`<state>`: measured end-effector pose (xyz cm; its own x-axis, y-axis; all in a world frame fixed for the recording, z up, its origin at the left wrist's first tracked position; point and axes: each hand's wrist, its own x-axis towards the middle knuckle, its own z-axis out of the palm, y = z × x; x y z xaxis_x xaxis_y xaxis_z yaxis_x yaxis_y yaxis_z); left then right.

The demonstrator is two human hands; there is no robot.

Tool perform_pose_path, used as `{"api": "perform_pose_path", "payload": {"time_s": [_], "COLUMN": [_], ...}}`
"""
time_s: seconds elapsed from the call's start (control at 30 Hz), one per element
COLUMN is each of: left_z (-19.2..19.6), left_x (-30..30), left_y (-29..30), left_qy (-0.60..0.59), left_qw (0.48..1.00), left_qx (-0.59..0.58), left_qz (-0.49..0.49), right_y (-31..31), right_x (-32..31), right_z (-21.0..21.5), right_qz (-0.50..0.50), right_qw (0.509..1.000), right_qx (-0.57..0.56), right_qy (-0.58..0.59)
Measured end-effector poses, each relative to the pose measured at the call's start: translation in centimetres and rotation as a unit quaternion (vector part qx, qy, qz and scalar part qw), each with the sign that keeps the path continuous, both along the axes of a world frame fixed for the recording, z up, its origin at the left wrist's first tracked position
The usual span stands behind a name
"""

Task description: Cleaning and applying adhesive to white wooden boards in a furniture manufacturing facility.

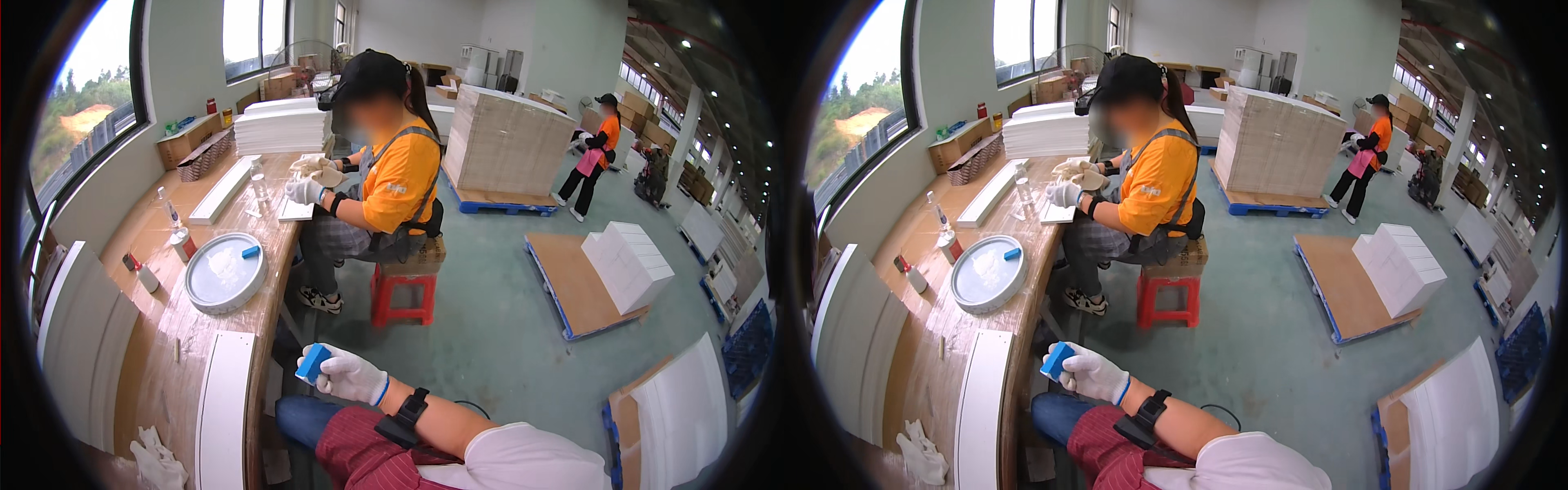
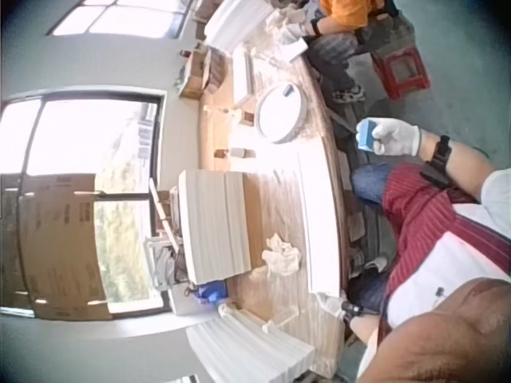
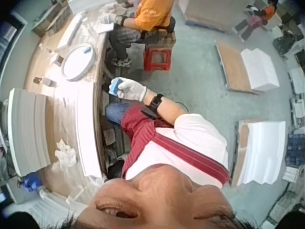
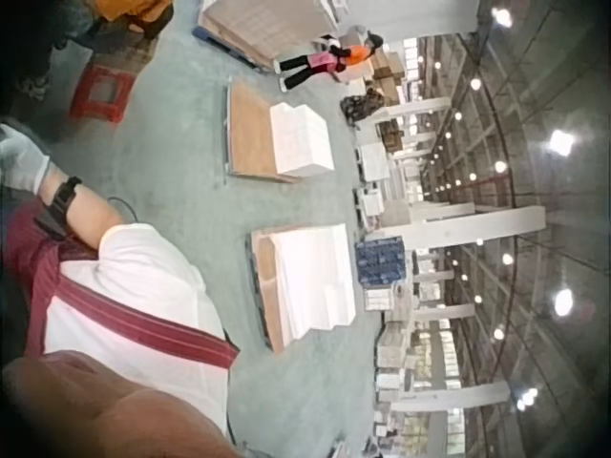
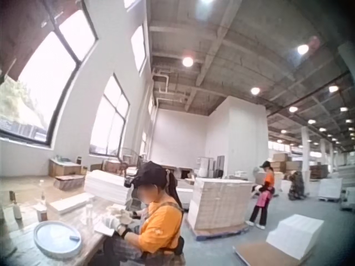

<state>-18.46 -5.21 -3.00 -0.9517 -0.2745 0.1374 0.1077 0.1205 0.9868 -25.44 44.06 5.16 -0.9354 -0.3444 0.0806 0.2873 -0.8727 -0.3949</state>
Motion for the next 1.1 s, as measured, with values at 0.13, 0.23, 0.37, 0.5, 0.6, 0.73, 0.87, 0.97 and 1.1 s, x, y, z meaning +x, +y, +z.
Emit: {"api": "perform_pose_path", "payload": {"time_s": [0.13,0.23,0.37,0.5,0.6,0.73,0.87,0.97,1.1], "left_z": [0.0,-0.3,-1.7,-1.6,-0.5,0.2,-0.4,-0.9,-0.5], "left_x": [-0.8,-0.1,7.9,12.4,12.3,14.5,16.3,17.3,18.3], "left_y": [0.8,0.7,-2.2,-2.4,-1.4,-1.2,-2.3,-2.8,-3.0], "left_qy": [0.031,0.046,0.007,-0.039,0.000,-0.001,-0.002,-0.003,-0.012], "left_qw": [0.999,0.997,0.988,0.955,0.900,0.896,0.899,0.876,0.860], "left_qx": [-0.031,-0.056,-0.103,0.187,0.381,0.368,0.387,0.443,0.477], "left_qz": [-0.009,0.015,0.114,0.227,0.214,0.248,0.207,0.191,0.183], "right_y": [-0.3,-0.9,-2.1,0.9,0.8,-4.2,-7.0,-7.5,-8.4], "right_x": [1.3,2.0,1.3,0.6,-2.4,-6.7,-10.9,-13.8,-16.3], "right_z": [-0.2,0.6,0.7,3.1,3.6,4.1,1.1,-0.1,-0.7], "right_qz": [-0.001,0.027,-0.010,-0.162,-0.197,-0.233,-0.253,-0.251,-0.242], "right_qw": [1.000,0.999,0.997,0.963,0.914,0.830,0.772,0.693,0.585], "right_qx": [0.004,0.023,0.082,0.214,0.349,0.502,0.570,0.650,0.728], "right_qy": [0.015,0.010,0.010,0.028,0.067,0.064,0.125,0.187,0.263]}}
